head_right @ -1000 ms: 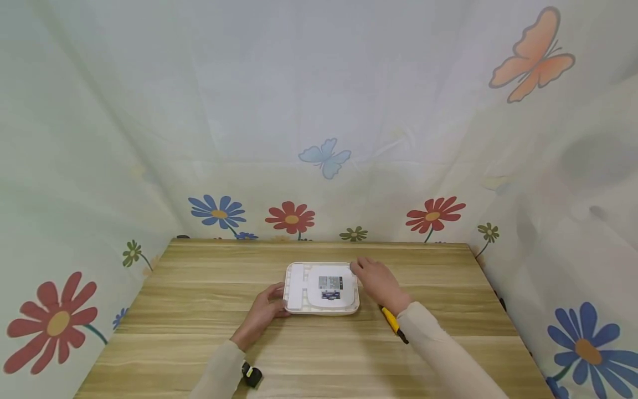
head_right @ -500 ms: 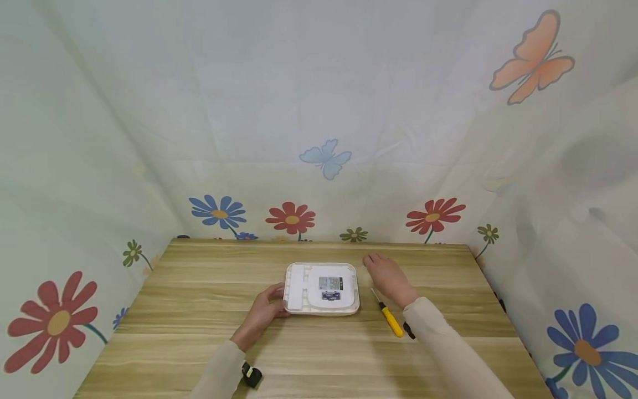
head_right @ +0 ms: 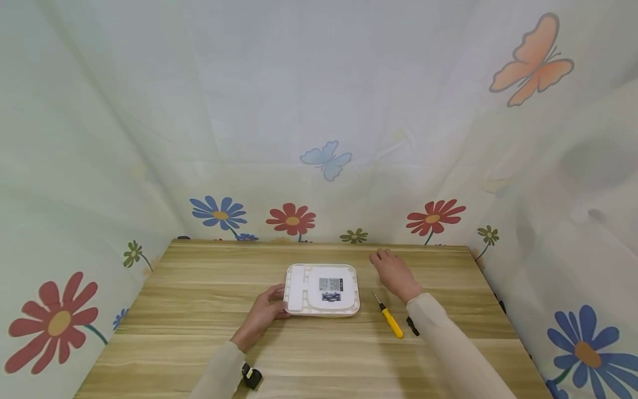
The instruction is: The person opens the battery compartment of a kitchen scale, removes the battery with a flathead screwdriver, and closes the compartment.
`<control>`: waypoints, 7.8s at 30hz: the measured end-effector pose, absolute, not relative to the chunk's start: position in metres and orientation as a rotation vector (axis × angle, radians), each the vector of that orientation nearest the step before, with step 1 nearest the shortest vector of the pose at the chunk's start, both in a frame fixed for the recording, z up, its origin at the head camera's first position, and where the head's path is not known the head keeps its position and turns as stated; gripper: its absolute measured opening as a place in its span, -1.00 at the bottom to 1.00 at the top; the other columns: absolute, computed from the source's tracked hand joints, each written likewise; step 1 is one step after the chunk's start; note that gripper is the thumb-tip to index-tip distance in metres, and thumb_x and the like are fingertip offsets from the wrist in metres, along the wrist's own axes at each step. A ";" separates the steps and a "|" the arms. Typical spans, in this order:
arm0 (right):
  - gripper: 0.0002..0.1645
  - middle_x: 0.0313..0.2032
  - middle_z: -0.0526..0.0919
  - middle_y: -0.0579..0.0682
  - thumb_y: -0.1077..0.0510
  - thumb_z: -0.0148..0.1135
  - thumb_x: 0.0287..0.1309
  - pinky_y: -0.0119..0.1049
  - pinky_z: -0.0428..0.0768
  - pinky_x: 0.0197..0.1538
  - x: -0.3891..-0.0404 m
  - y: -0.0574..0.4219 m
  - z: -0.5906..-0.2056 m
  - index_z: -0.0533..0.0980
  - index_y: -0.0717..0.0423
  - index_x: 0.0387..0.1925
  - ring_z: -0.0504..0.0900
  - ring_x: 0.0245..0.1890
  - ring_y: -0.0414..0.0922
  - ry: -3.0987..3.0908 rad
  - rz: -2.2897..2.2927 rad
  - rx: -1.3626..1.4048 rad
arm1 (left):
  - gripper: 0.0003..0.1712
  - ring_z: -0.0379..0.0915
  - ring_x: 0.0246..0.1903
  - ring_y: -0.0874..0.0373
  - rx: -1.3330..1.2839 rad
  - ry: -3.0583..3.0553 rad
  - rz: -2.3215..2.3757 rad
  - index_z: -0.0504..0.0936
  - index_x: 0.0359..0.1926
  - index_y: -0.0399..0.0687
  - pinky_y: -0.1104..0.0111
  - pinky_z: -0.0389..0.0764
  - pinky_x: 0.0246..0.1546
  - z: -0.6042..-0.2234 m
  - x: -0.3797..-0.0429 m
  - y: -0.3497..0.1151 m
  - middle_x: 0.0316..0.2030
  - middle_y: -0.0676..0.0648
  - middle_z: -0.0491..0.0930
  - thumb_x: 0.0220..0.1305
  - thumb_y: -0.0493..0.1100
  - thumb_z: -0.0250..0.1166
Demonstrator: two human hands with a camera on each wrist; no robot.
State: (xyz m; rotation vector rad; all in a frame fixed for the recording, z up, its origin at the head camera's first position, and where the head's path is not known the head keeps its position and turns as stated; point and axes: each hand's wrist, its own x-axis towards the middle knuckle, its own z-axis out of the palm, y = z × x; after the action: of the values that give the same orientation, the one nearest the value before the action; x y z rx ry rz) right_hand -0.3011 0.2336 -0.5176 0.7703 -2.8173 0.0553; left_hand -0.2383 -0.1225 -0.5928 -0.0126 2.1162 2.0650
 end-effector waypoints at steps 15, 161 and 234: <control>-0.73 -0.14 0.54 0.14 0.41 0.08 0.31 0.14 0.64 -0.04 -0.321 0.251 -0.539 0.49 0.14 -0.02 0.54 -0.08 0.11 -2.888 0.065 0.621 | -0.31 0.58 -0.33 0.11 -0.019 2.103 2.082 0.23 0.39 -0.38 0.24 0.78 -0.28 -0.598 -0.239 -0.123 0.12 -0.46 0.35 0.21 -0.49 0.10; -0.74 -0.34 0.53 0.18 0.12 0.21 0.26 0.07 0.56 -0.49 -0.210 0.232 -0.572 0.41 0.25 -0.23 0.56 -0.36 0.17 -3.069 0.300 0.115 | -0.32 0.57 -0.29 0.09 -0.018 2.135 2.063 0.21 0.41 -0.34 0.13 0.77 -0.22 -0.597 -0.239 -0.123 0.15 -0.44 0.36 0.25 -0.46 0.09; -0.77 -0.31 0.54 -0.07 0.09 0.28 0.25 -0.06 0.42 -0.20 -0.211 0.215 -0.544 0.57 -0.03 -0.06 0.51 -0.25 -0.03 -2.777 0.345 0.392 | -0.34 0.56 -0.28 0.09 -0.027 2.127 2.079 0.22 0.40 -0.36 0.20 0.78 -0.24 -0.596 -0.237 -0.123 0.14 -0.47 0.35 0.26 -0.49 0.08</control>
State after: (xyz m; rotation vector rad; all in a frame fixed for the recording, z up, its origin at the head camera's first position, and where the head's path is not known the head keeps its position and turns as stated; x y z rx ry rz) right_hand -0.2105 0.2147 -0.5443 0.3916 -2.7769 0.3446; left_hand -0.2371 -0.1234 -0.5963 -0.0267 2.1271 2.0787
